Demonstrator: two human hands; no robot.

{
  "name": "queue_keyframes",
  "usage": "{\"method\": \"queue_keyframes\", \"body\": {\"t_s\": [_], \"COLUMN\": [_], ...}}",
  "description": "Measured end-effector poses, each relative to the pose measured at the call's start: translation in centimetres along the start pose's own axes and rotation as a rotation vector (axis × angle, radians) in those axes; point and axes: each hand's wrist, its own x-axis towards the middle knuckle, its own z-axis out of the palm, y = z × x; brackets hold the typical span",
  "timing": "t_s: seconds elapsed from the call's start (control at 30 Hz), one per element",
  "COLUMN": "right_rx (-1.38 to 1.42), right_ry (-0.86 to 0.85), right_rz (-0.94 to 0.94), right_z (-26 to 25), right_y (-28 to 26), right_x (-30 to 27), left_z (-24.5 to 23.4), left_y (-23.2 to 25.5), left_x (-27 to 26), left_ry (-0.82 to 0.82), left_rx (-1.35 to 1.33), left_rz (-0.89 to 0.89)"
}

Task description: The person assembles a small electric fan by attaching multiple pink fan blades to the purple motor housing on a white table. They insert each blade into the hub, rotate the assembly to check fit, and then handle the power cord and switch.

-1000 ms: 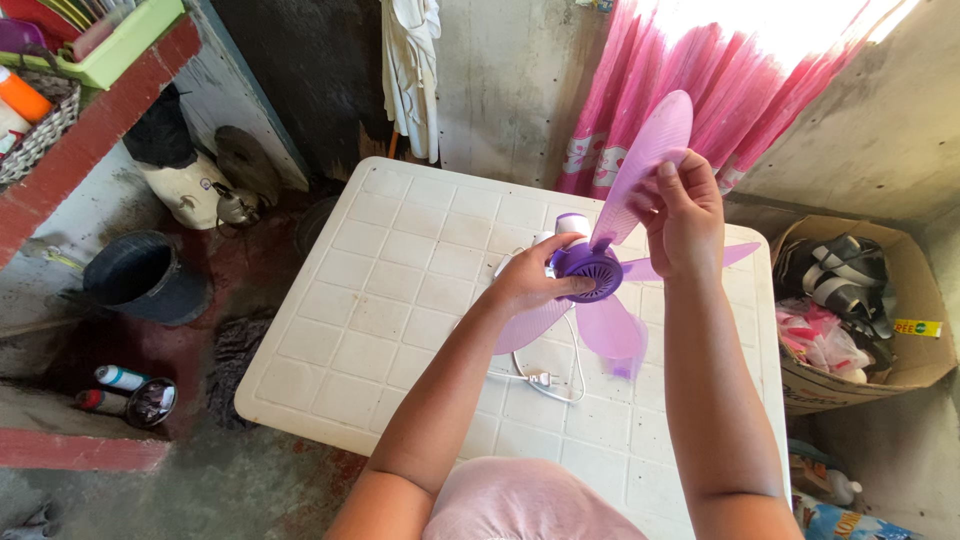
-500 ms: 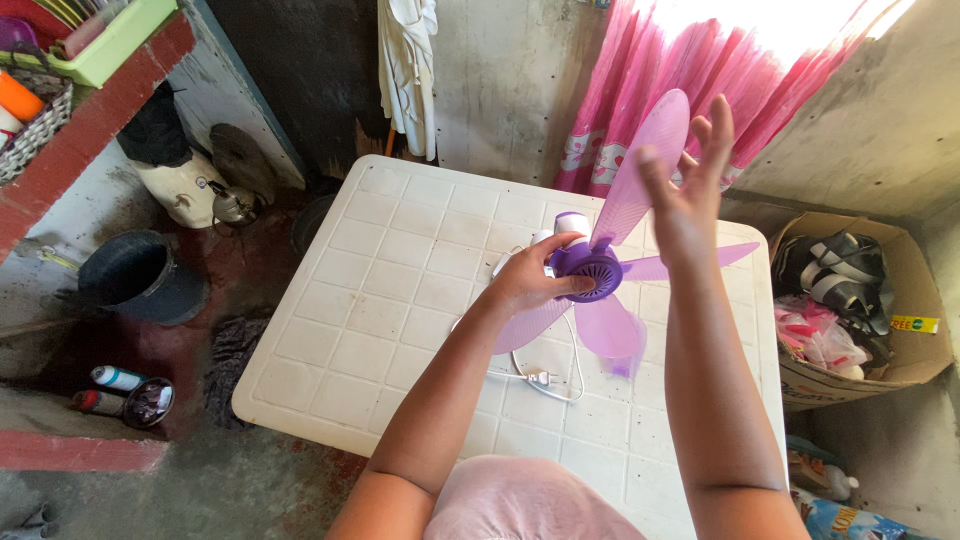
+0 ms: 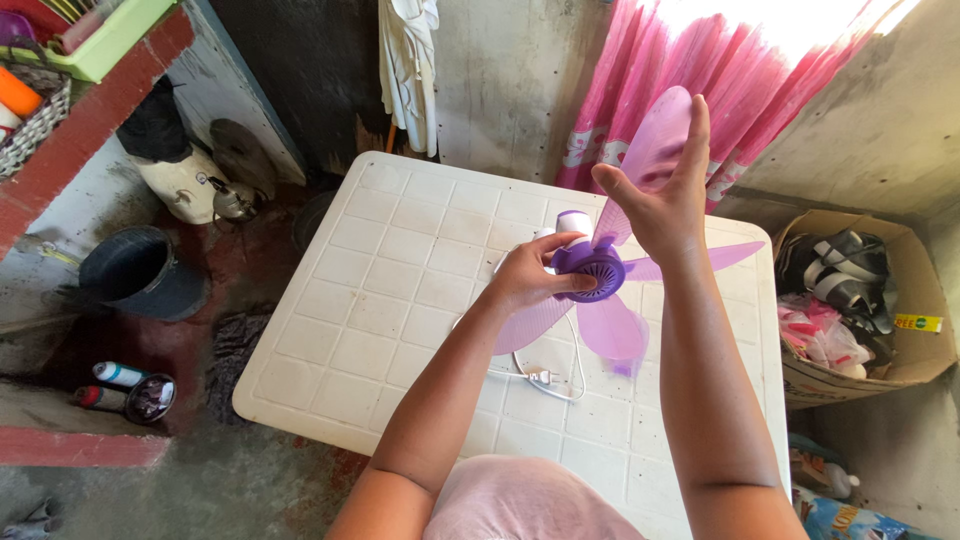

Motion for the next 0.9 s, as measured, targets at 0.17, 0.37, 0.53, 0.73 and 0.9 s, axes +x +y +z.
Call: {"method": "queue_keyframes", "body": {"t_s": [0.17,0.37,0.53,0.73,0.9], "right_rx": [0.033,0.004,0.002,0.036,0.037], "right_ry": [0.003,0.006,0.023,0.037,0.079], "right_rz": [0.045,-0.053,0.01,-0.045,0.045], "right_z": [0.0,0.1,0.3,0.4,0.5], "right_y": [-0.5,-0.9,-1.1,-0.4,0.4], "right_x": [-0.2,-0.5,-0.8,-0.9,-0.9], "left_z": [-0.1,-0.1,-0.3,-0.3,-1.1], "left_y": [0.0,-0.3,-0.3,0.5,1.5], "left_x": [-0.1,0.2,0.1,-0.1,-0.6], "left_ry": [-0.011,-0.033,-0.027,-0.031,-0.004], "left_rx": [-0.061,-0.1,-0.076,0.013,0.391], "left_rz": [-0.003,0.036,-0.014,-0.009,0.049]}}
